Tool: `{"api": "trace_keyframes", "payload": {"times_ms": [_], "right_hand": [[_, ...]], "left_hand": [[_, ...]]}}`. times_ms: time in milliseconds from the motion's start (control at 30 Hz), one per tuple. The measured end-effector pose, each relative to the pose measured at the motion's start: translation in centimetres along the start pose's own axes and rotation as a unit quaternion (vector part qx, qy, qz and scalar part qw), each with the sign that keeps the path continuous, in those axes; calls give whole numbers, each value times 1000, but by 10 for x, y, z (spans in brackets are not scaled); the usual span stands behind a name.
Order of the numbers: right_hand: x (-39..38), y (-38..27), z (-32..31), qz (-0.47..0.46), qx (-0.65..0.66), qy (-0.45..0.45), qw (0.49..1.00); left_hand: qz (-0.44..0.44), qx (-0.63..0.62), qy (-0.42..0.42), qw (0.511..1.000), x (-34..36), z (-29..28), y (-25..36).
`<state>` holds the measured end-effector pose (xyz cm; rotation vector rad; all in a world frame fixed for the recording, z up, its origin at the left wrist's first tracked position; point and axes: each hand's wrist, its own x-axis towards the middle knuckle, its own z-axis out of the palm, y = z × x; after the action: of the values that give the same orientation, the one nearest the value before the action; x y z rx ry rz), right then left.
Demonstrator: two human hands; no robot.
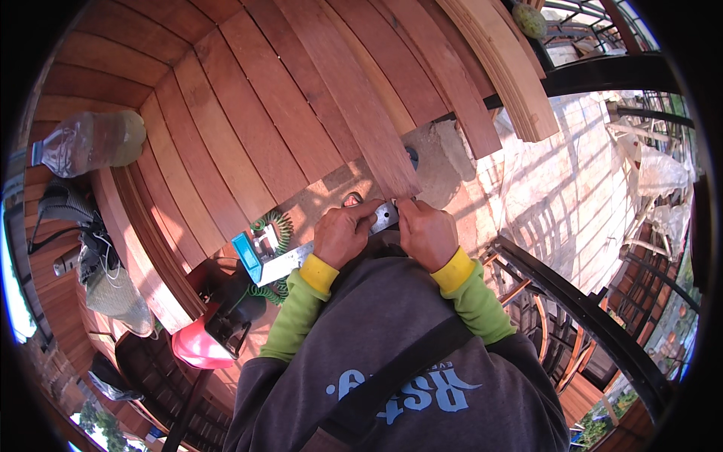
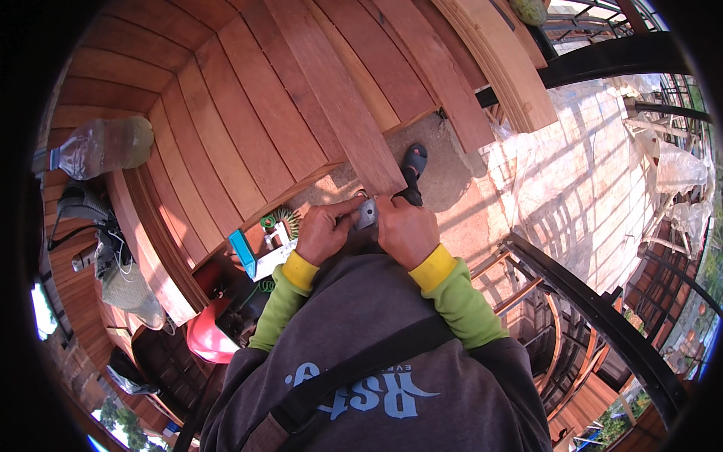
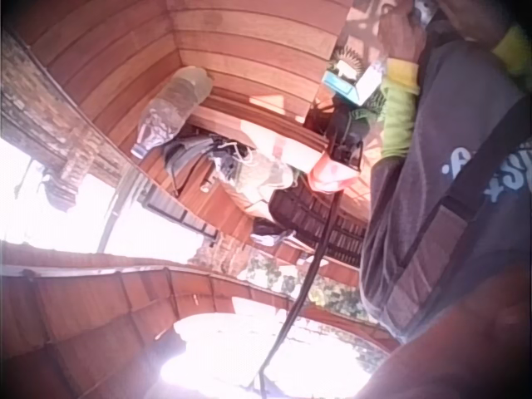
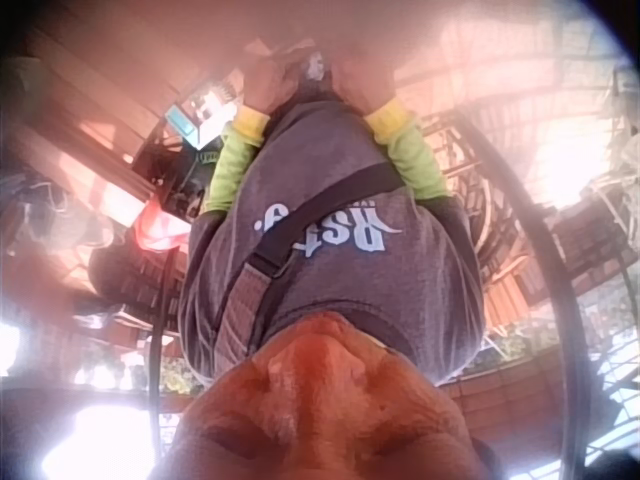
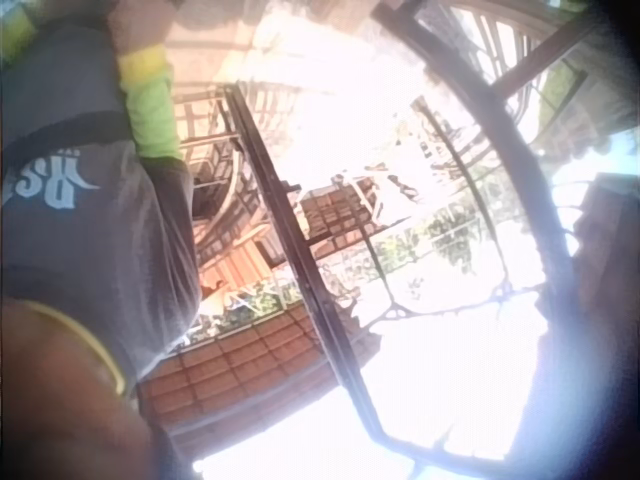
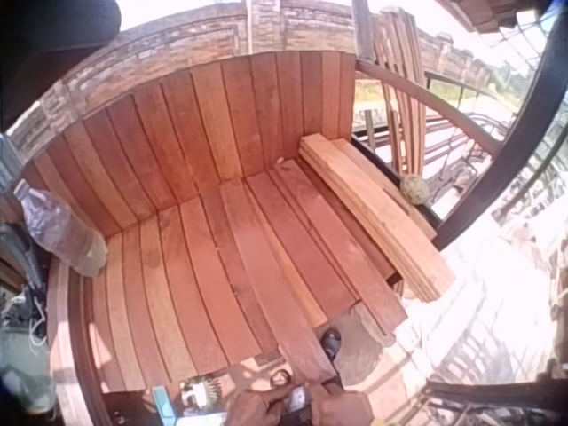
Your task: The person measures and marks a wooden plank using a square and a pencil, then positions the plank on a wooden floor. They repeat this process with another plank, ensuring alignment with the existing flooring.
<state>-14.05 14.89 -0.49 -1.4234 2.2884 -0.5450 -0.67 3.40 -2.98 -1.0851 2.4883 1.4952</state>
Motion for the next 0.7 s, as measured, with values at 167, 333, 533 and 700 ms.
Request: {"api": "trace_keyframes", "payload": {"times_ms": [167,333,533,700], "right_hand": [[3,-1,0,8,11,2,1000],[0,7,-7,41,174,78,981],[7,34,-25,97,415,141,894],[-2,64,4,115,426,190,877]], "left_hand": [[-6,7,-11,1000,0,-1,0],[13,-5,-1,1000,-1,0,-1],[6,27,-7,1000,-7,-6,-3],[7,14,5,1000,-21,-17,3]]}}
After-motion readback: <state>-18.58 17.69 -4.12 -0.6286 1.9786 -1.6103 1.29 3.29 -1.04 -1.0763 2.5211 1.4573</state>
